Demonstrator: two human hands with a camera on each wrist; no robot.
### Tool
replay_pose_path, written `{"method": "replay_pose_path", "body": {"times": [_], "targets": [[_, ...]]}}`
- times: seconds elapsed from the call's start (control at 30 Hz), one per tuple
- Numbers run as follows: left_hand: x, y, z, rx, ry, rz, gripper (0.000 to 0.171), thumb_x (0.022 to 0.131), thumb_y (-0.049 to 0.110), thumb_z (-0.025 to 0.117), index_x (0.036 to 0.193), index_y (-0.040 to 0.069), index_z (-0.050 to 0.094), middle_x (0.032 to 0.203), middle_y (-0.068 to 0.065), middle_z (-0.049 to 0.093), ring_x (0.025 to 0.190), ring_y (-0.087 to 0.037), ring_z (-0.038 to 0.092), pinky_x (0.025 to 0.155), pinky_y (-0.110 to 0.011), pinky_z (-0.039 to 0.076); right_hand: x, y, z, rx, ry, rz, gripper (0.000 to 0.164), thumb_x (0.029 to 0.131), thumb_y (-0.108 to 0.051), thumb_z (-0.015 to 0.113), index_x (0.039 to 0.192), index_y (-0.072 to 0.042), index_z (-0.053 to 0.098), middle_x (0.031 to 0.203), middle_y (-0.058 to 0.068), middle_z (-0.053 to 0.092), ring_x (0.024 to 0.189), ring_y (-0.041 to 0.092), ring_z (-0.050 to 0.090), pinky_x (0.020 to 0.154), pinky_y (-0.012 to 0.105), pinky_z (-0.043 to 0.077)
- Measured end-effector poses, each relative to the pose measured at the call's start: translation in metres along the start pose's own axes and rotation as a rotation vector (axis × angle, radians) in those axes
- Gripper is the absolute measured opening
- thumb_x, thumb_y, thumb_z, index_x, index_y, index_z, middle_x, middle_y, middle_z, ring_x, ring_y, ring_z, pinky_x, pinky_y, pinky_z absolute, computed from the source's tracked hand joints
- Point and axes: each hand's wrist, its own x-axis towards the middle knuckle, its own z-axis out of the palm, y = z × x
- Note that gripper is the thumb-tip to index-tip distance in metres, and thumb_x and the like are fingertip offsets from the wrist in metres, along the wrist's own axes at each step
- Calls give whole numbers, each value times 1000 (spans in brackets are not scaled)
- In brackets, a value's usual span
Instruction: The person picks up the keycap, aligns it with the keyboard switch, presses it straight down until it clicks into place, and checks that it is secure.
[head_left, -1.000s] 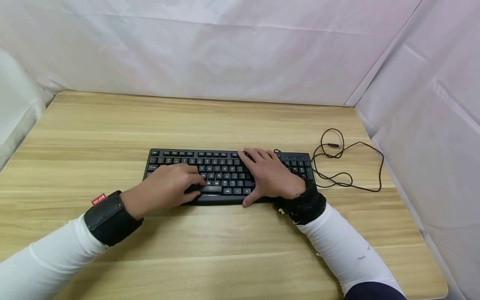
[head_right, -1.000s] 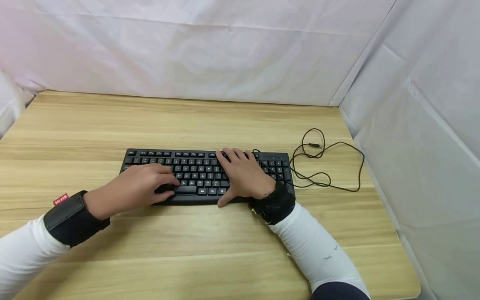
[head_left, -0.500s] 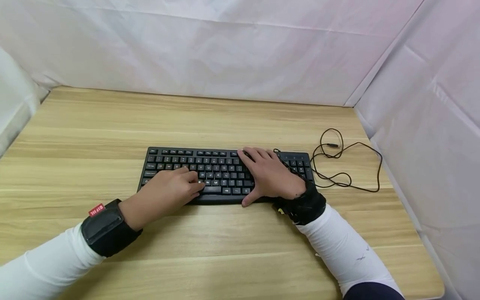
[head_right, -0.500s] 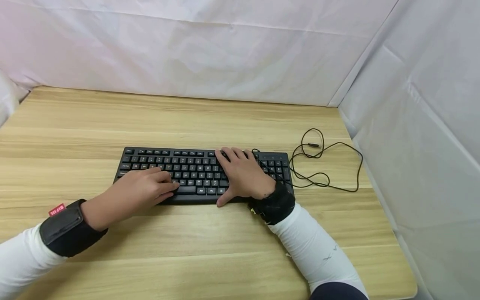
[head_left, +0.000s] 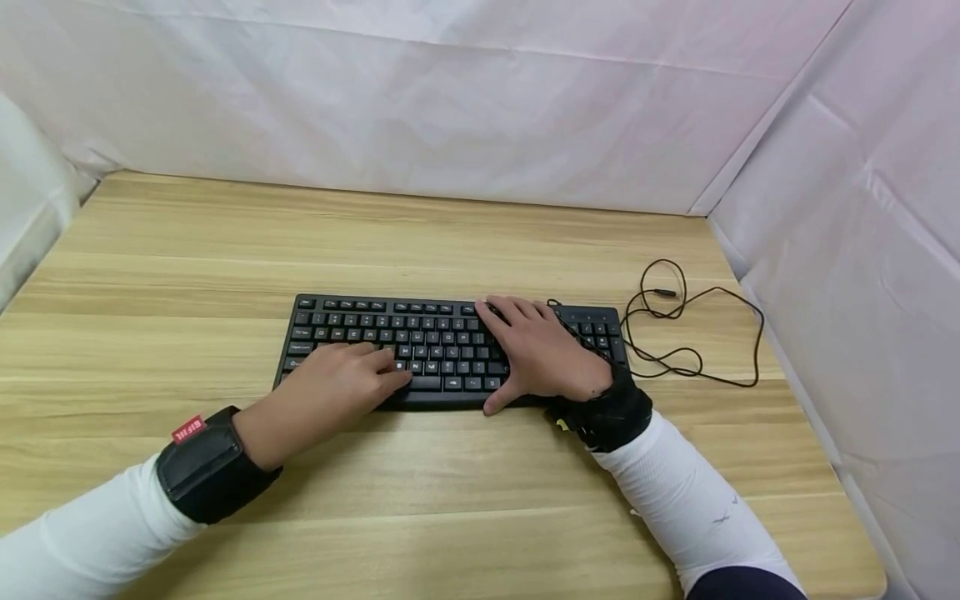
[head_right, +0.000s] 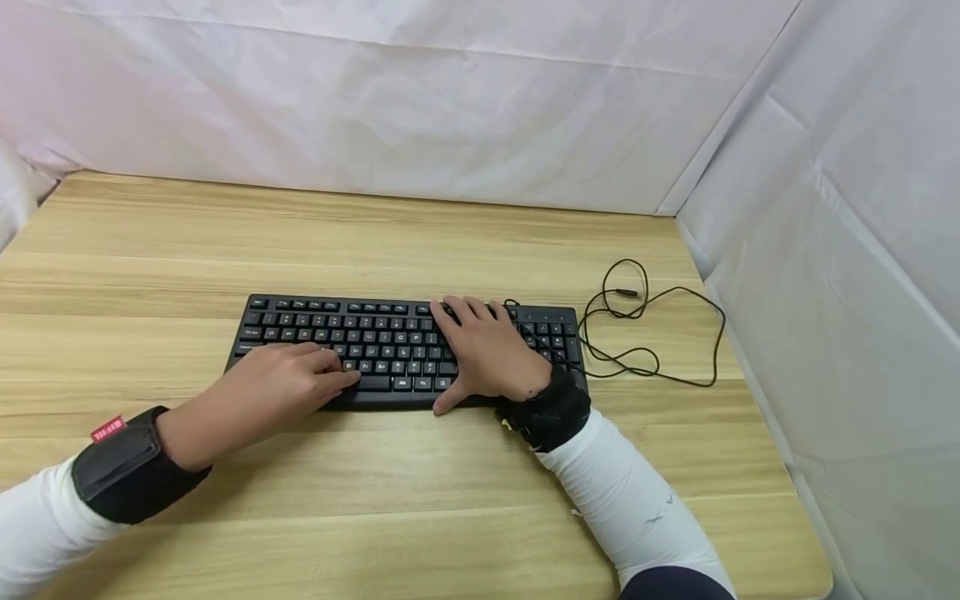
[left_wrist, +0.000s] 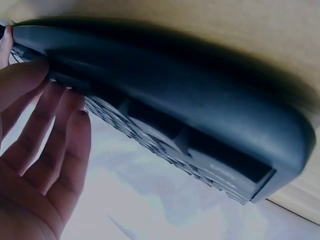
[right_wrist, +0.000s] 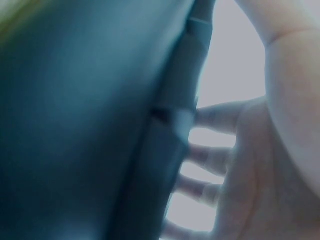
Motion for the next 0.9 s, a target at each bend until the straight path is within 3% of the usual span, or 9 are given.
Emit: {"method": "replay_pose_path", "body": {"times": [0.27, 0.57, 0.77, 0.9], "targets": [[-6, 12, 2, 44, -25, -6, 30, 73, 5, 74, 103, 10, 73, 93, -8, 69, 79, -24, 59, 51, -33, 57, -1, 1, 1, -4, 1, -1, 131, 52, -79, 67, 150, -6, 19, 151, 18, 25, 134, 33, 22, 106, 56, 25], [-8, 24, 6, 34, -99, -89, 33, 84, 31, 67, 106, 7, 71, 93, -9, 67, 79, -23, 56, 51, -34, 56, -3, -2, 6, -4, -2, 11, 132, 51, -79, 67, 150, -6, 19, 151, 17, 25, 133, 32, 22, 106, 54, 25], [-3, 14, 5, -71, 37, -181, 28, 85, 35, 63, 95, 12, 75, 86, -7, 69, 73, -21, 59, 51, -36, 56, -1, -4, 12, 22, -1, -2, 130, 54, -81, 63, 151, -8, 16, 153, 16, 23, 135, 30, 20, 107, 54, 24], [9, -9, -2, -119, 100, -280, 46, 87, 46, 58, 112, 9, 69, 104, -15, 69, 94, -31, 60, 75, -48, 55, -1, -3, 15, 158, -29, 25, 111, 74, -80, 46, 152, -12, 6, 156, 15, 12, 139, 29, 6, 111, 56, 16]]}}
